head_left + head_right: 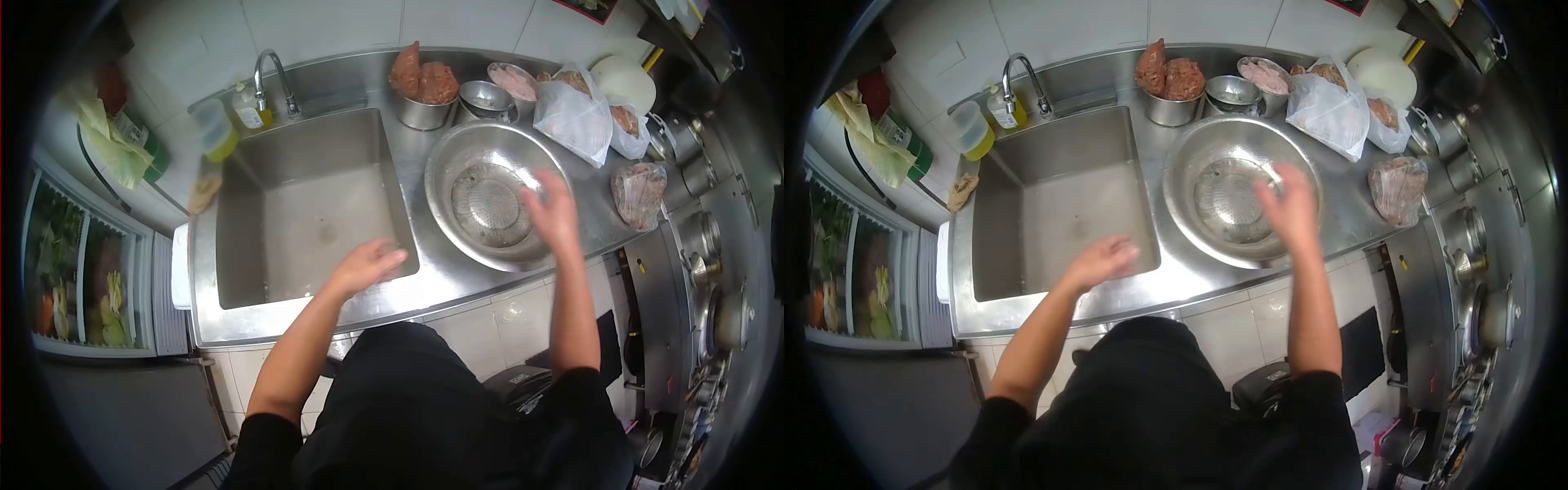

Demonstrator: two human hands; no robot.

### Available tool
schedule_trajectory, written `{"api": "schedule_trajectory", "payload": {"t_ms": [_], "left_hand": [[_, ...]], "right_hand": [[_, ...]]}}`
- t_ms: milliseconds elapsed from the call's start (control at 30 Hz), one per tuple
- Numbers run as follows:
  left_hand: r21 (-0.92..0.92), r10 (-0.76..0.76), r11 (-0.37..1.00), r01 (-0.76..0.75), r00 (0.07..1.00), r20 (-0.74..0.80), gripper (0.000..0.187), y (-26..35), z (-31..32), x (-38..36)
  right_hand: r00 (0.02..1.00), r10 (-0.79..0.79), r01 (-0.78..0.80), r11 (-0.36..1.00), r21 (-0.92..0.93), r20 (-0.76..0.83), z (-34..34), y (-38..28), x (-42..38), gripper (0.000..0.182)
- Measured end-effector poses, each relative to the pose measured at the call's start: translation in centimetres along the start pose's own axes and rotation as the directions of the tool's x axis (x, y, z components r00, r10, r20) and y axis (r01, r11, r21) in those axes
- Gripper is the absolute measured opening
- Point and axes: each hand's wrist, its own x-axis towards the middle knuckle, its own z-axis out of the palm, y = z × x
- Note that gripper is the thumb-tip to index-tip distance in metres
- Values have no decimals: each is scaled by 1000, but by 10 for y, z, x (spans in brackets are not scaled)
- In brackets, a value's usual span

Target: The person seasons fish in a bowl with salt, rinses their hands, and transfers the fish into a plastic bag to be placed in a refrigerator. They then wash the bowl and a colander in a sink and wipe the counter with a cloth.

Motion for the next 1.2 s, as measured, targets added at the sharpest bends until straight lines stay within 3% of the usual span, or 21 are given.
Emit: {"api": "schedule_trajectory", "payload": {"t_ms": [33,100,167,200,267,333,400,433,567,633,733,800,833,867,967,1000,1033,1100,1133,1167,1200], "left_hand": [[-46,-30,998,32,998,57,87,13,18,20],[-107,-114,987,122,990,80,98,33,52,46],[-127,-175,976,179,984,43,105,49,84,55],[-144,-148,976,165,982,121,109,53,93,59],[-215,-192,954,211,976,105,95,40,115,79],[-334,-120,935,114,993,4,74,38,126,84],[-316,-140,942,112,988,-66,56,40,129,87],[-309,-147,944,111,985,-96,48,44,129,88],[-379,-176,918,120,977,-117,45,46,120,89],[-422,-182,901,97,969,-166,48,34,108,89],[-444,-57,895,-29,982,-178,47,21,67,68],[-399,-147,917,11,939,-310,47,28,34,46],[-413,-126,910,-23,936,-330,48,2,5,52],[-290,-131,957,16,916,-379,47,-14,-31,51],[-426,-33,874,-235,844,-535,43,4,-77,6],[-407,-19,878,-251,832,-554,46,-2,-100,-6],[-363,1,895,-259,815,-579,48,-13,-126,-15],[-168,96,942,-289,716,-691,55,-22,-166,-30],[-93,133,954,-285,681,-720,55,-37,-195,-34],[-21,134,977,-213,683,-718,54,-42,-222,-39],[134,252,965,-226,649,-717,53,-37,-234,-42]], "right_hand": [[996,36,-49,985,-165,-82,-14,43,-3,48],[922,369,-376,925,-46,-116,-40,97,-16,57],[848,530,-517,827,223,1,-43,154,-32,65],[796,594,-600,751,276,115,-41,163,-37,65],[657,666,-754,565,335,354,-33,171,-46,67],[663,607,-743,460,486,438,-17,179,-56,55],[693,566,-690,345,636,446,-10,169,-62,47],[703,579,-674,354,649,414,-8,159,-61,43],[727,593,-655,443,612,348,-1,148,-58,33],[716,579,-681,456,573,390,4,143,-57,32],[701,536,-709,444,548,471,12,107,-58,32],[725,498,-688,491,535,476,25,60,-57,34],[743,417,-666,543,512,524,34,41,-55,34],[749,348,-642,591,489,563,42,25,-52,35],[806,107,-446,756,479,582,83,-1,-54,49],[804,101,-406,813,417,586,98,0,-58,54],[713,155,-391,898,203,684,80,-17,-47,60],[884,114,-71,991,-111,454,98,24,-62,65],[933,41,72,952,-297,357,102,46,-72,68],[927,168,-77,960,-270,335,92,64,-78,73],[906,296,-166,905,-391,301,79,83,-82,76]]}}
